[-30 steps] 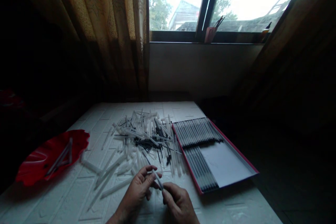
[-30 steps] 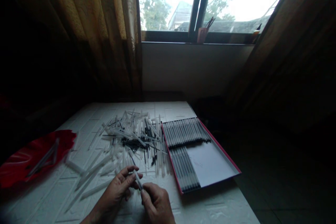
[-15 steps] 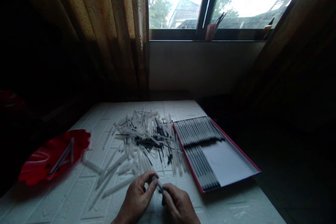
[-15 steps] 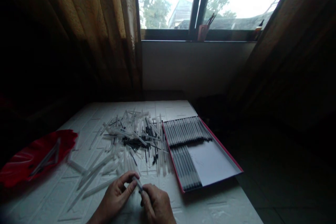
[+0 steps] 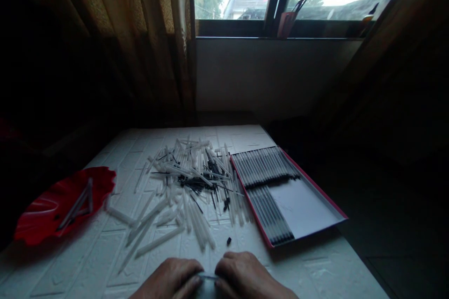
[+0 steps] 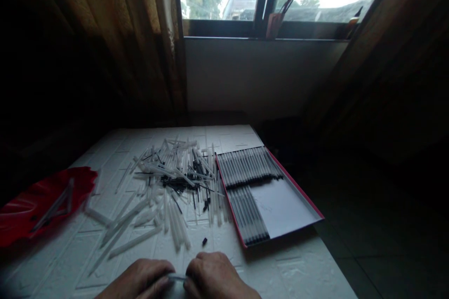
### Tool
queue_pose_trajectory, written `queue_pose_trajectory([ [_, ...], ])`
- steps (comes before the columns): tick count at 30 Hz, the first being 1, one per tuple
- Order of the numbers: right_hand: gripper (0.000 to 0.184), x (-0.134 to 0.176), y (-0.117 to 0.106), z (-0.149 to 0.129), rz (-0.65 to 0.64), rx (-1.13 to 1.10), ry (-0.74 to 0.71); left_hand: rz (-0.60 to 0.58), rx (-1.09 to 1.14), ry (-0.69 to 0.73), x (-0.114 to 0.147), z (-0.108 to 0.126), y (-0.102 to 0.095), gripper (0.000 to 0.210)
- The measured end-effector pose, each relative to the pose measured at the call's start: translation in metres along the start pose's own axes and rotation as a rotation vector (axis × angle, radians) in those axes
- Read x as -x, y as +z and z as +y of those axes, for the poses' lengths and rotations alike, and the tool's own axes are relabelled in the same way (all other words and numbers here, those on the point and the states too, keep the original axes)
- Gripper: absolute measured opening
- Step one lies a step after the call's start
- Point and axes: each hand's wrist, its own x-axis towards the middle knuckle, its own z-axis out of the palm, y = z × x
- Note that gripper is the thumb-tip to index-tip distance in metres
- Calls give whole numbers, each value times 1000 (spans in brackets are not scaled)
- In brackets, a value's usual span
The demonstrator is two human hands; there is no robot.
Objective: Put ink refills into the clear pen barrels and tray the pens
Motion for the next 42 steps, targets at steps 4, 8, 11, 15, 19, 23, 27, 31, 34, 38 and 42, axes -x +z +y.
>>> queue_pose_trajectory([
  [4, 6, 3, 1, 2, -36, 90, -20, 57, -88, 61, -2, -5, 10, 28],
  [8, 7, 1, 5, 2, -78, 190, -31, 93, -81, 109, -5, -14, 13, 29],
  [11, 10, -2, 11, 5, -72, 234, -88, 76, -13, 100, -8, -18, 11, 26],
  [15, 11, -7, 23, 10, -47, 278, -124, 1, 45, 45, -13, -20, 7, 23],
  [19, 11, -11, 28, 10, -59, 308, -121, -51, 66, 1, -16, -21, 6, 25],
  [23, 9, -13, 24, 7, -74, 291, -134, -65, 94, -2, -17, -24, 7, 25],
  [27, 11, -15, 23, 6, -88, 261, -121, -72, 146, -21, -17, -23, 4, 25],
  [31, 8, -17, 25, 5, -117, 235, -78, -116, 165, -84, -19, -18, -2, 24],
  [34, 4, -18, 18, 0, -146, 234, -29, -119, 215, -112, -23, -16, -6, 24],
  [38, 12, -13, 3, -8, -84, 84, 70, -112, 494, -126, -26, -18, -4, 31],
  [42, 18, -5, 2, -8, 14, -161, 120, -64, 704, -175, -27, -25, 5, 49],
])
